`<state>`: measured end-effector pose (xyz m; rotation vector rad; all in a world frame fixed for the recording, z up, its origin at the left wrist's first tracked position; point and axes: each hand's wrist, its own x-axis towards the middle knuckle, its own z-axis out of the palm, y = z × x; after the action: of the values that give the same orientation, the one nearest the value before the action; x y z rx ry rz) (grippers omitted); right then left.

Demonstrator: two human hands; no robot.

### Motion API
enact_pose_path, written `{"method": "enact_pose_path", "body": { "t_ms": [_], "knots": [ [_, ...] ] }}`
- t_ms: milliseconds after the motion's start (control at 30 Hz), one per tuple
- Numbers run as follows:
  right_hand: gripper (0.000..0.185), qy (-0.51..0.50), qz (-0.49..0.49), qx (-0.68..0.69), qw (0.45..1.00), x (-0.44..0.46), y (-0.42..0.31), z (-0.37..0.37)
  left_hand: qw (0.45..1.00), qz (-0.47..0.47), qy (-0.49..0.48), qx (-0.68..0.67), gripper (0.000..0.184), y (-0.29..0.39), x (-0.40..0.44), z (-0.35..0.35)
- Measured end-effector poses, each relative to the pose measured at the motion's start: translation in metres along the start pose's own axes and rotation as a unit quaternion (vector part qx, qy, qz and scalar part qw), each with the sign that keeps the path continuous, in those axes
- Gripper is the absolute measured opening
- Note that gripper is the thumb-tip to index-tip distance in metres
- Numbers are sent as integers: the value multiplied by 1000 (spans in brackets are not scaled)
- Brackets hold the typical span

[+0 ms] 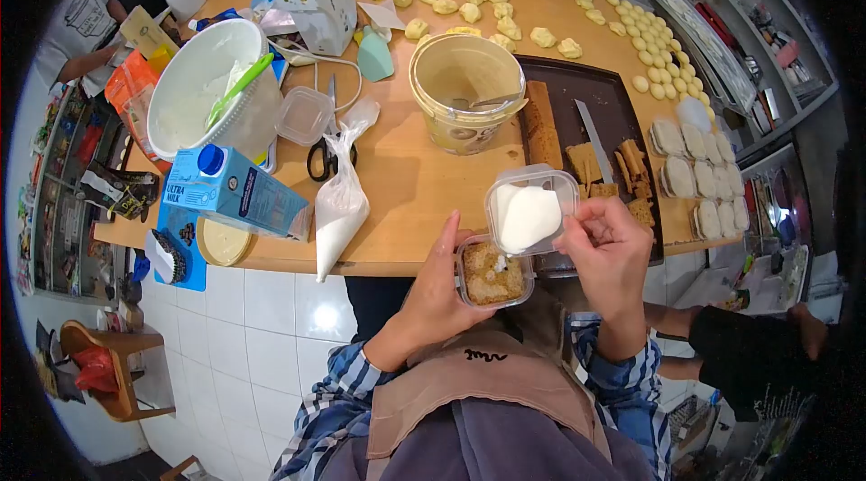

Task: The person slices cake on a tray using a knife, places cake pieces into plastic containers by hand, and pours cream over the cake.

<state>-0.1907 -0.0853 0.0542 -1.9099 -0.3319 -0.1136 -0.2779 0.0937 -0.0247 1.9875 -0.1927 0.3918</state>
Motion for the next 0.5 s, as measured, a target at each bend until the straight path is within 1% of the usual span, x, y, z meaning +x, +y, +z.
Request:
{"method": "enact_pose_path", "body": {
  "t_ms": [133, 233, 433, 500],
  "knots": [
    [9, -6, -11, 13, 1000, -1, 2, 3, 1000, 6, 2, 2, 117, 3, 2, 2],
    [9, -13, -2, 21, 1000, -3, 2, 4, 1000, 5, 2, 9, 117, 1, 2, 1],
    [10, -24, 6, 3, 1000, -6, -4, 1, 1000, 13, 17, 22, 118, 1, 3, -3],
    [10, -25, -3, -3, 1000, -8, -4, 0, 1000, -12, 18, -3, 119, -2, 2, -4]
  ]
}}
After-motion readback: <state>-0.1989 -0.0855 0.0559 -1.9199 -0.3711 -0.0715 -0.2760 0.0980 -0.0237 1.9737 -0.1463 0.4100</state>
